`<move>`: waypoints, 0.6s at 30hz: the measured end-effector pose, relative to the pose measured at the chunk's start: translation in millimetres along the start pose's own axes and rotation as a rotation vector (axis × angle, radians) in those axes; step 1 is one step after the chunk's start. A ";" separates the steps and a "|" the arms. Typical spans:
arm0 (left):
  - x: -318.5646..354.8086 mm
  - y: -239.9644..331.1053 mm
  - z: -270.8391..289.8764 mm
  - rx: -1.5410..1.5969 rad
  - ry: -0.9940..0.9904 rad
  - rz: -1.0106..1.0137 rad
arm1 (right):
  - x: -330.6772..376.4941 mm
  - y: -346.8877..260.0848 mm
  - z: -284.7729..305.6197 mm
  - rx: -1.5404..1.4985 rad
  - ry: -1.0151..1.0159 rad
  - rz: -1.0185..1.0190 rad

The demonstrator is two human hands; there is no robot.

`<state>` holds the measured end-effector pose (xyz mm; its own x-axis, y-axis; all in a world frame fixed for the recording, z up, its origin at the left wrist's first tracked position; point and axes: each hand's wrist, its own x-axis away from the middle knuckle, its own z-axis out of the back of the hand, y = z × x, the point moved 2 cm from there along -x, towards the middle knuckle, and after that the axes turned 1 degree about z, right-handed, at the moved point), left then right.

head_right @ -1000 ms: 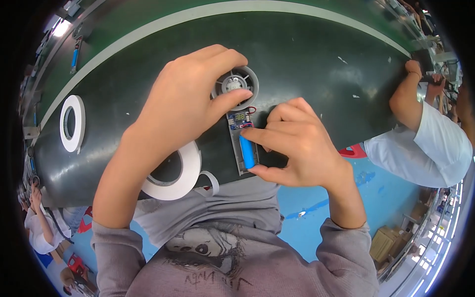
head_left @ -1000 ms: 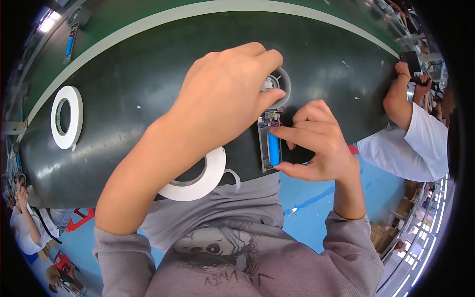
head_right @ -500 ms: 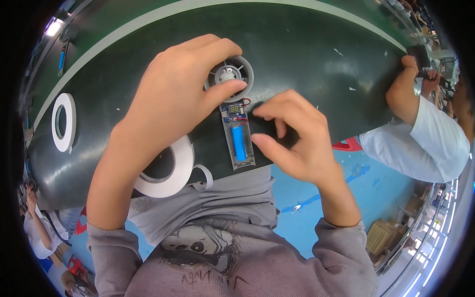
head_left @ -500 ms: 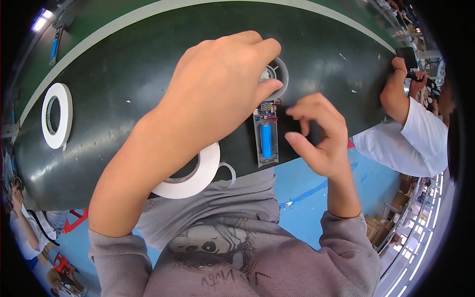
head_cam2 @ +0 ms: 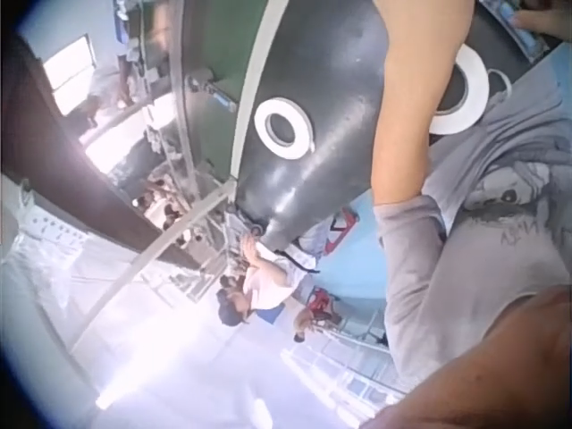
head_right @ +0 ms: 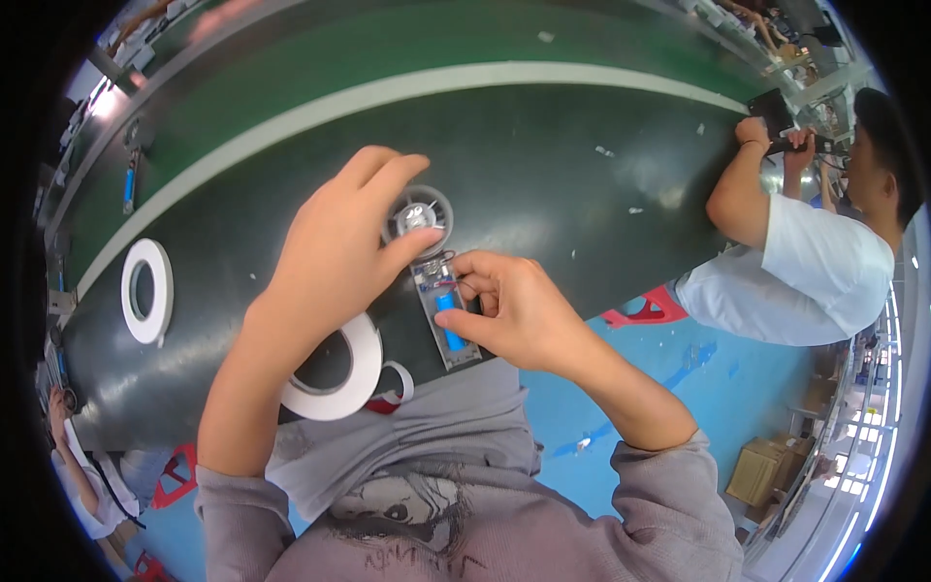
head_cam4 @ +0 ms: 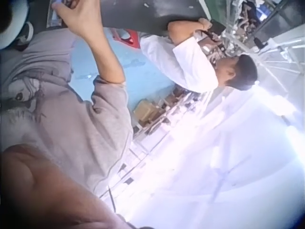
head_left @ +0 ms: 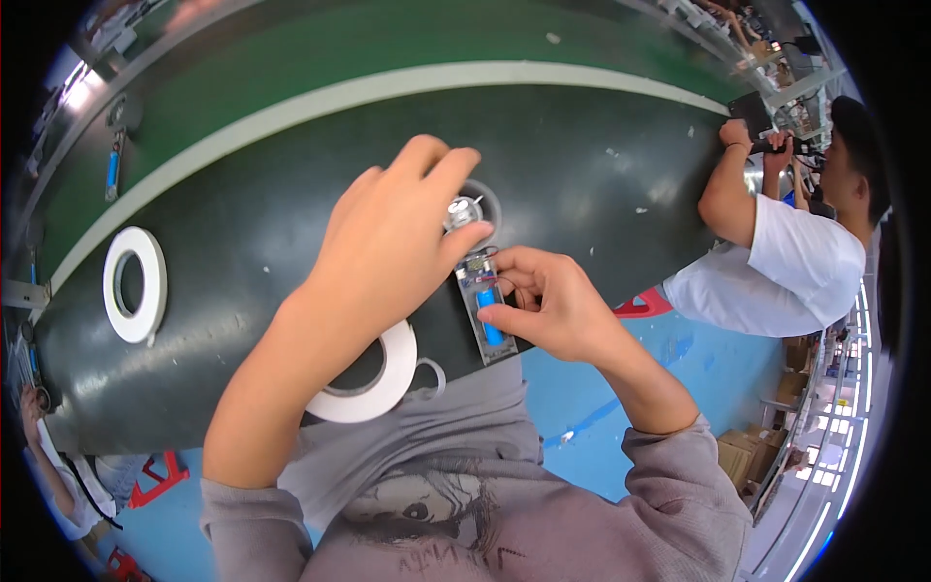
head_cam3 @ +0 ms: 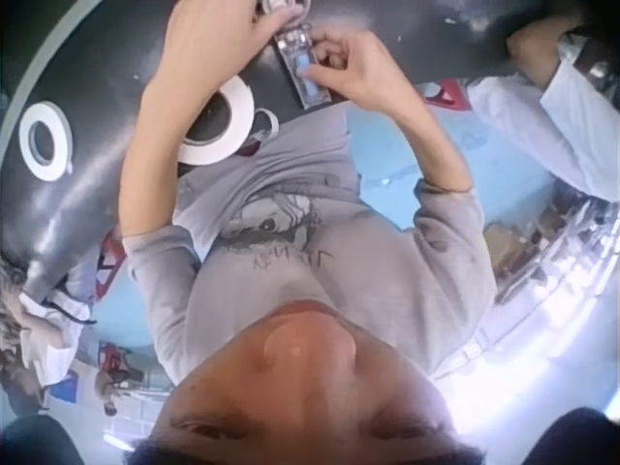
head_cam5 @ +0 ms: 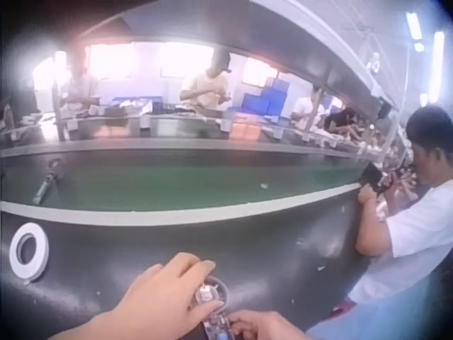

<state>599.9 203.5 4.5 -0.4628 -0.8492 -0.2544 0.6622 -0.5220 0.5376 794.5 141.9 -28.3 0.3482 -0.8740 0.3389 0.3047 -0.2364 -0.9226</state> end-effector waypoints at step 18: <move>162.8 1.3 20.7 -0.158 -0.115 -0.153 | -272.0 -23.4 67.2 0.059 0.709 0.403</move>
<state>513.3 66.3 -19.6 -0.6228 -0.7492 -0.2253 0.6588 -0.6576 0.3654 752.3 413.7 -86.6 -0.1967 -0.9526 -0.2320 0.3294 0.1587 -0.9308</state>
